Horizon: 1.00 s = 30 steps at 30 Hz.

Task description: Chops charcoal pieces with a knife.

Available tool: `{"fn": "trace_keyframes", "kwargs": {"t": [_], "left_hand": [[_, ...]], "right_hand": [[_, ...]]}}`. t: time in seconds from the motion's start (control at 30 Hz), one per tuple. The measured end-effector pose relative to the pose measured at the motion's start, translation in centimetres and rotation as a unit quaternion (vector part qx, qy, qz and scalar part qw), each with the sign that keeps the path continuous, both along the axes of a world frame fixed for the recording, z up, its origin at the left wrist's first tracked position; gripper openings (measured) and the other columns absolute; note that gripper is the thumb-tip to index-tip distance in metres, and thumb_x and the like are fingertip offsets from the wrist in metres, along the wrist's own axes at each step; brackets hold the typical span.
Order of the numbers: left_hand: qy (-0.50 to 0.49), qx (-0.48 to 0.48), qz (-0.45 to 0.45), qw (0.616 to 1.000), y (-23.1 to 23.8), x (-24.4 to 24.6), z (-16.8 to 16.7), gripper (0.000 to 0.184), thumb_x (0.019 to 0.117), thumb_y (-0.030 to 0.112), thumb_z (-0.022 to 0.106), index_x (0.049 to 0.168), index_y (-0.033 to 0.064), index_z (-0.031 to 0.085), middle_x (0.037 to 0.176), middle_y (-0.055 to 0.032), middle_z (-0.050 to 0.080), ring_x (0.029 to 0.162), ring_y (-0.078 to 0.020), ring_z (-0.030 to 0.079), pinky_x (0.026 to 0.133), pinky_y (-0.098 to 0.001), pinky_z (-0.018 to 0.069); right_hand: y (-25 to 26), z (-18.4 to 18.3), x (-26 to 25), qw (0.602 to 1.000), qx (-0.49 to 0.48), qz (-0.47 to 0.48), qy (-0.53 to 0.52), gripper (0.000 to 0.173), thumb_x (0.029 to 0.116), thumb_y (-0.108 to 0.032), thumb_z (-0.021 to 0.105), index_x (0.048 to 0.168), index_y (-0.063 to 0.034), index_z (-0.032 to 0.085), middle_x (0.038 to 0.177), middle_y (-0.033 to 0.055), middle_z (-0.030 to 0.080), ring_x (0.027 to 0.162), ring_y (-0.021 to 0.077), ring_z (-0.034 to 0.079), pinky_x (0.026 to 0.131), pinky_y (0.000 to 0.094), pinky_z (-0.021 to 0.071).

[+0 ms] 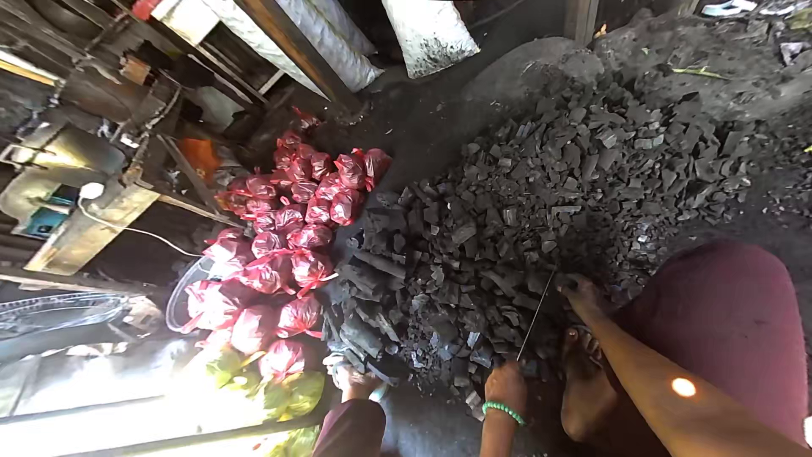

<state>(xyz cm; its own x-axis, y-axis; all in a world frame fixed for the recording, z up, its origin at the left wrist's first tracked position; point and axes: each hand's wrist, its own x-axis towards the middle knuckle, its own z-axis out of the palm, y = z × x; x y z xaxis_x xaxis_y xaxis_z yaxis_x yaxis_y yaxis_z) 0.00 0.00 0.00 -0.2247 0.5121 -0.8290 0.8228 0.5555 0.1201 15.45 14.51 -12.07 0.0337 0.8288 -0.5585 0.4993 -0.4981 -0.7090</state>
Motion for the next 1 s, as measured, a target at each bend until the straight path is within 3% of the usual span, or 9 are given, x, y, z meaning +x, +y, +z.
{"fn": "trace_keyframes", "kwargs": {"t": [0.13,0.2,0.3,0.5,0.57,0.67,0.77,0.87,1.0], "left_hand": [[-0.093,0.23,0.185,0.951,-3.0,-1.3,1.1,0.04,0.1103,0.023,0.045,0.123,-0.0099,0.064,0.095,-0.0242,0.068,0.086,-0.0332,0.067,0.086,-0.0488,0.0528],[-0.101,0.306,0.277,0.905,-4.2,-2.0,1.8,0.036,0.1102,0.019,0.044,0.114,-0.0119,0.063,0.075,-0.0133,0.06,0.063,-0.0193,0.056,0.066,-0.0378,0.0515],[-0.085,0.389,0.368,0.84,-5.2,-3.0,2.2,0.035,0.1102,0.016,0.041,0.107,-0.0131,0.061,0.066,-0.0039,0.052,0.053,-0.0076,0.049,0.054,-0.0261,0.0471],[-0.073,0.412,0.445,0.792,-5.9,-3.7,1.9,0.034,0.1107,0.015,0.04,0.105,-0.0105,0.06,0.061,-0.0011,0.049,0.048,-0.0058,0.047,0.048,-0.0232,0.045],[-0.076,0.406,0.442,0.797,-5.9,-3.5,1.5,0.033,0.1107,0.015,0.04,0.107,-0.0111,0.061,0.062,-0.0016,0.049,0.048,-0.0061,0.046,0.05,-0.0233,0.0443],[-0.073,0.388,0.432,0.811,-6.0,-3.4,1.0,0.034,0.1105,0.016,0.042,0.11,-0.012,0.061,0.068,-0.0058,0.051,0.055,-0.0107,0.048,0.056,-0.0287,0.0464],[-0.061,0.358,0.379,0.851,-5.9,-3.3,0.5,0.034,0.1099,0.018,0.045,0.108,-0.0111,0.063,0.069,-0.0079,0.054,0.058,-0.0137,0.05,0.061,-0.0324,0.0478],[-0.047,0.27,0.291,0.917,-5.2,-3.1,0.9,0.038,0.1103,0.022,0.046,0.117,-0.0118,0.063,0.087,-0.0221,0.065,0.076,-0.03,0.063,0.079,-0.0461,0.0527],[-0.046,0.216,0.232,0.947,-4.5,-2.1,0.6,0.042,0.1104,0.026,0.046,0.121,-0.0108,0.064,0.101,-0.0283,0.068,0.094,-0.0392,0.067,0.091,-0.053,0.0506]], "right_hand": [[0.6,0.8,-1.0,0.967,-0.004,-0.164,0.195,0.044,0.1016,-0.012,0.065,0.141,0.0033,0.052,0.135,0.0285,0.059,0.117,0.0388,0.062,0.099,0.0528,0.0514],[1.0,2.8,-2.3,0.953,0.044,-0.114,0.277,0.042,0.1013,-0.007,0.064,0.14,0.0053,0.051,0.132,0.0267,0.06,0.112,0.0329,0.064,0.096,0.047,0.0537],[2.1,5.7,-4.7,0.943,0.094,0.026,0.317,0.05,0.102,-0.012,0.063,0.148,0.0017,0.048,0.142,0.0224,0.057,0.121,0.027,0.063,0.103,0.0406,0.0523],[2.6,5.1,-8.9,0.946,0.088,0.3,-0.082,0.072,0.0918,-0.031,0.079,0.152,-0.0079,0.046,0.156,0.0264,0.041,0.138,0.0496,0.046,0.106,0.0669,0.0431],[2.3,4.7,-9.5,0.93,0.073,0.34,-0.116,0.071,0.0977,-0.028,0.072,0.158,-0.0087,0.038,0.158,0.0253,0.039,0.14,0.049,0.044,0.108,0.0661,0.0403],[2.6,4.9,-9.1,0.957,0.096,0.267,-0.055,0.062,0.0978,-0.022,0.071,0.153,-0.0089,0.046,0.152,0.025,0.048,0.135,0.0491,0.049,0.107,0.0674,0.0416],[2.7,5.3,-6.8,0.988,0.109,0.09,0.057,0.065,0.0957,-0.021,0.074,0.151,-0.004,0.045,0.145,0.0296,0.052,0.13,0.0503,0.053,0.105,0.0695,0.0422],[2.0,3.4,-3.5,0.984,0.078,-0.12,0.104,0.065,0.0966,-0.017,0.072,0.15,-0.0002,0.039,0.139,0.031,0.055,0.125,0.0453,0.057,0.103,0.0621,0.0463],[0.8,0.7,-1.5,0.997,-0.035,0.003,-0.062,0.07,0.1028,-0.032,0.063,0.154,0.0066,0.035,0.153,0.0339,0.042,0.141,0.046,0.045,0.116,0.0565,0.0375]]}}
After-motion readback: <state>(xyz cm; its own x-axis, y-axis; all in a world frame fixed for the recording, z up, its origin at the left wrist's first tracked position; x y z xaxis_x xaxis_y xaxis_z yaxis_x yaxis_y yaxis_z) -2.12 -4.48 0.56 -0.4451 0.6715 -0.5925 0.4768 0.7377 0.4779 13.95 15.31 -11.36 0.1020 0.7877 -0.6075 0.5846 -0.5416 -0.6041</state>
